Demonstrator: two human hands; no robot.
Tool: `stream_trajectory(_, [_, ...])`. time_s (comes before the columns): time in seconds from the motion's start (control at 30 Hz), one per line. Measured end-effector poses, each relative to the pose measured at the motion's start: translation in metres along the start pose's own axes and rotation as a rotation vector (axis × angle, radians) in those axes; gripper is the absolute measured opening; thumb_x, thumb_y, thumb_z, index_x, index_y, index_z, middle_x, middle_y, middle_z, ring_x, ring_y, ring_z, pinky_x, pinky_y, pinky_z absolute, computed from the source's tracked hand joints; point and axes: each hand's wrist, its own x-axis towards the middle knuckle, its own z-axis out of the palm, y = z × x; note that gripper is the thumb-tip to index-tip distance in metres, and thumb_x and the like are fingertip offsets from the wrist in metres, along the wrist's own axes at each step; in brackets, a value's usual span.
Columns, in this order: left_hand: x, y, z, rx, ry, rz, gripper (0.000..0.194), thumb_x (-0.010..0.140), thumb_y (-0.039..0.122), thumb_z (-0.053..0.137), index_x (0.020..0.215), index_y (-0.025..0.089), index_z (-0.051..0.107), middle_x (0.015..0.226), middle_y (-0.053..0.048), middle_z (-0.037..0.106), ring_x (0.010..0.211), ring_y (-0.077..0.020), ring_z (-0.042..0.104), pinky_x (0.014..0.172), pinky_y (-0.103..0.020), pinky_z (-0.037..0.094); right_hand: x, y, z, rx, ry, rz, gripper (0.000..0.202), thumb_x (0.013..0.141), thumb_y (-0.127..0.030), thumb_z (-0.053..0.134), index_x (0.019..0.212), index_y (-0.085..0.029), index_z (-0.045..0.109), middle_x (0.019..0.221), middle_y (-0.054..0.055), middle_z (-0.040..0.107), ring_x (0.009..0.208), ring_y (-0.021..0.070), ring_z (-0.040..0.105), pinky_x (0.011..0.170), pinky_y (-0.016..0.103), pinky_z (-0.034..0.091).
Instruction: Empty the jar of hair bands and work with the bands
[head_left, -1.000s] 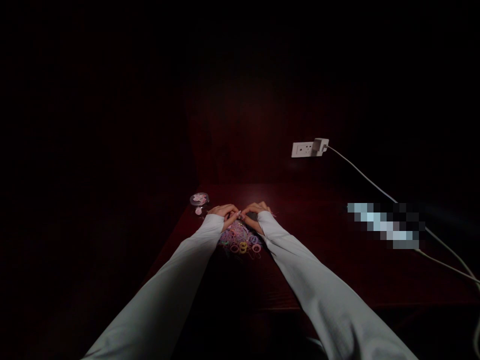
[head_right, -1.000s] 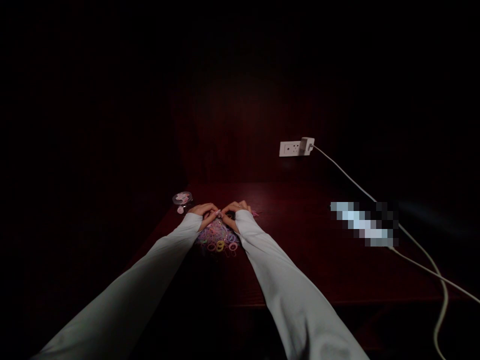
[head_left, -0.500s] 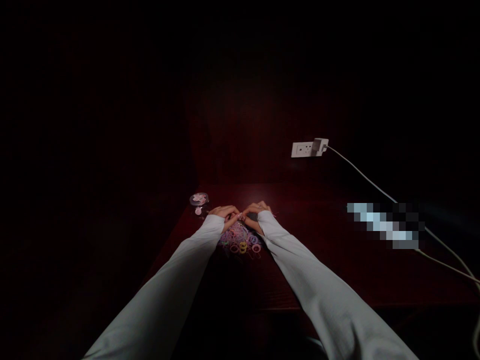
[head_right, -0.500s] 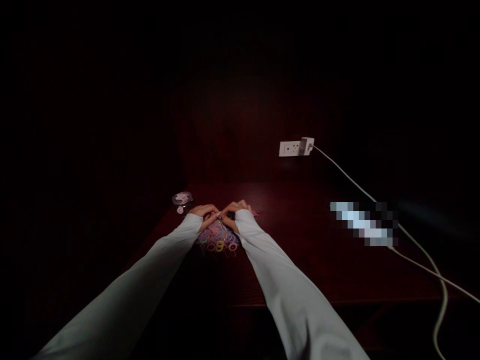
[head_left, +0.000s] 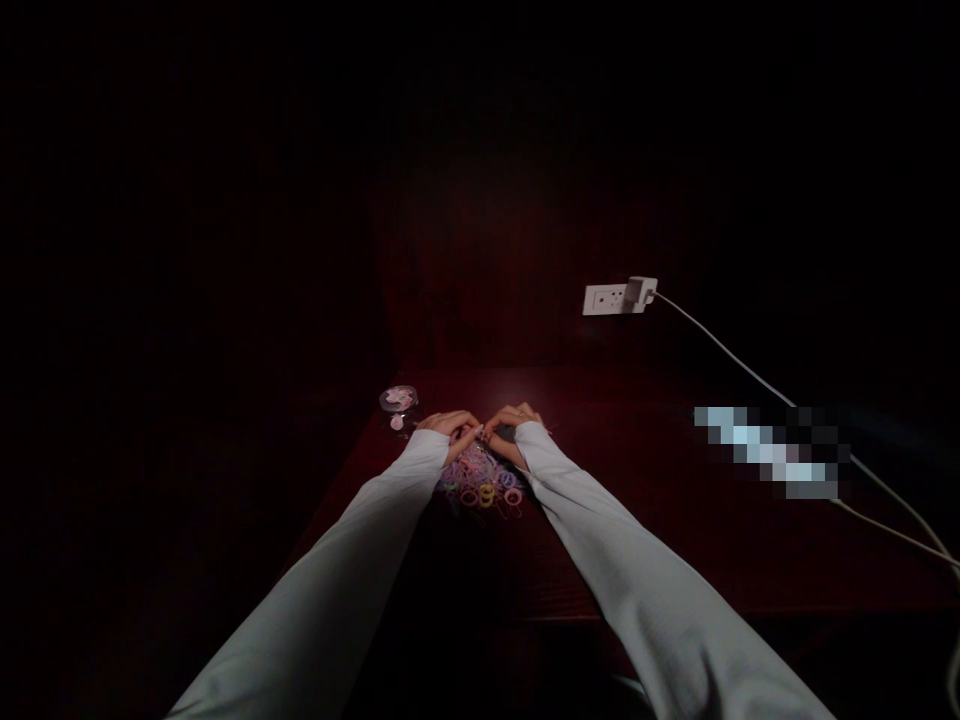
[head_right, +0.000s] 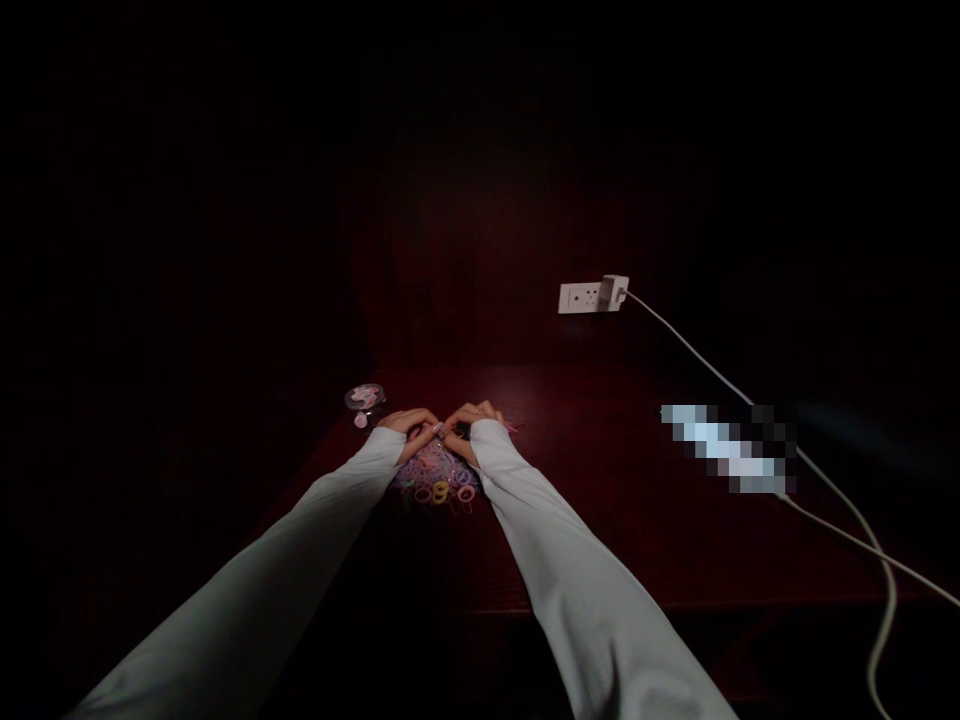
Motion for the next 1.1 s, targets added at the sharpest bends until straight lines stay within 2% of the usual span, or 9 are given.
stream_trajectory(0.17, [-0.001, -0.002, 0.001, -0.014, 0.027, -0.006, 0.019, 0.091, 0.027, 0.055, 0.088, 0.019, 0.072, 0.078, 0.000, 0.069, 0.066, -0.0137, 0.056, 0.068, -0.024, 0.040, 0.000, 0.000, 0.000, 0.011, -0.013, 0.013, 0.010, 0.085, -0.031, 0.068, 0.084, -0.027, 0.077, 0.098, 0.003, 0.074, 0.099, 0.0234, 0.056, 0.094, 0.041, 0.035])
stream_trajectory(0.43, [0.000, -0.002, 0.001, -0.008, 0.029, -0.015, 0.019, 0.091, 0.027, 0.055, 0.089, 0.019, 0.072, 0.075, 0.000, 0.067, 0.066, -0.0134, 0.054, 0.068, -0.024, 0.039, 0.003, -0.002, -0.004, 0.012, -0.014, 0.101, 0.025, 0.091, -0.022, 0.054, 0.085, -0.026, 0.078, 0.099, 0.003, 0.073, 0.100, 0.0229, 0.055, 0.096, 0.041, 0.035])
stream_trajectory(0.73, [0.001, -0.005, 0.002, -0.004, 0.026, 0.005, 0.022, 0.092, 0.032, 0.054, 0.089, 0.019, 0.072, 0.075, -0.001, 0.067, 0.066, -0.0139, 0.054, 0.068, -0.024, 0.040, -0.002, 0.002, -0.001, -0.045, -0.065, -0.036, 0.015, 0.091, -0.028, 0.062, 0.089, -0.027, 0.077, 0.094, 0.002, 0.074, 0.095, 0.0207, 0.056, 0.094, 0.037, 0.034])
stream_trajectory(1.1, [0.001, -0.011, 0.004, -0.015, 0.004, 0.028, 0.028, 0.093, 0.037, 0.052, 0.091, 0.019, 0.073, 0.075, -0.001, 0.067, 0.065, -0.0138, 0.055, 0.067, -0.024, 0.040, 0.004, 0.011, 0.009, -0.111, -0.039, -0.012, 0.010, 0.086, -0.028, 0.069, 0.082, -0.026, 0.077, 0.089, 0.001, 0.073, 0.090, 0.0195, 0.056, 0.091, 0.035, 0.033])
